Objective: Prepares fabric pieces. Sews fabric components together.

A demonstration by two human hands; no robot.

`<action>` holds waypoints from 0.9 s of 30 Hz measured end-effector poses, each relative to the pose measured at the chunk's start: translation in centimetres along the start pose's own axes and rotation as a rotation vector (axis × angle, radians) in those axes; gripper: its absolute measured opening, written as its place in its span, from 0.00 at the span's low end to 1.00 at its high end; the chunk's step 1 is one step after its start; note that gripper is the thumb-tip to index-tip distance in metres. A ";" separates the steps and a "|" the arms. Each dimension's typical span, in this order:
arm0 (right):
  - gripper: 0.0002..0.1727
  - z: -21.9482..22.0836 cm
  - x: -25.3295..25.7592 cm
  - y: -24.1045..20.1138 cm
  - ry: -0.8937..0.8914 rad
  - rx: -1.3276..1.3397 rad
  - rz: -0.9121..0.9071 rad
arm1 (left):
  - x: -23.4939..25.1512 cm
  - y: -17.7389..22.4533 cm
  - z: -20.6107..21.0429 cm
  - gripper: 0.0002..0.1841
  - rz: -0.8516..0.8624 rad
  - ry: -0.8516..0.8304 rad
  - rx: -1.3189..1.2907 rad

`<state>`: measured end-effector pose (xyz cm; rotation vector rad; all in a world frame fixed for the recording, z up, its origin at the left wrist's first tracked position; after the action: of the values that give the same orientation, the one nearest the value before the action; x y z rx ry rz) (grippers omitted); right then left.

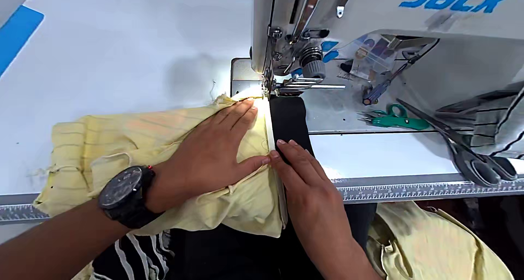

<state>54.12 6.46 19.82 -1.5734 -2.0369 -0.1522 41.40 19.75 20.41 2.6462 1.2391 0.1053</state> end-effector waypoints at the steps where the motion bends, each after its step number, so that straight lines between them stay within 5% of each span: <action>1: 0.21 0.0 0.4 0.3 -0.019 0.003 -0.005 | 0.4 -0.2 -0.1 0.51 0.007 0.006 0.000; 14: 0.22 0.9 5.7 3.5 -0.170 0.011 -0.056 | 7.6 -3.6 -1.5 0.53 0.053 -0.045 -0.025; 20: 0.21 1.0 7.1 5.2 -0.165 0.032 -0.219 | 10.3 -4.3 -3.2 0.44 0.135 -0.047 -0.172; 24: 0.22 0.0 7.3 7.7 -0.270 0.262 -0.475 | 5.2 -1.0 -5.4 0.29 0.096 0.081 -0.150; 27: 0.35 -0.3 7.6 9.6 -0.449 0.334 -0.632 | 0.1 2.2 -2.9 0.26 0.130 0.145 -0.048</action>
<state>61.87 15.80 21.48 -0.7669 -2.6824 0.3235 42.65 19.00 23.72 2.7166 1.0890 0.3488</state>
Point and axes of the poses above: each hand's wrist, its own x-axis towards the middle knuckle, its own z-axis out of the palm, y = z × x, the point moved 5 cm from there along x, towards the middle knuckle, and after that the axes turned 13 degrees about -z, right-handed, at the moved point
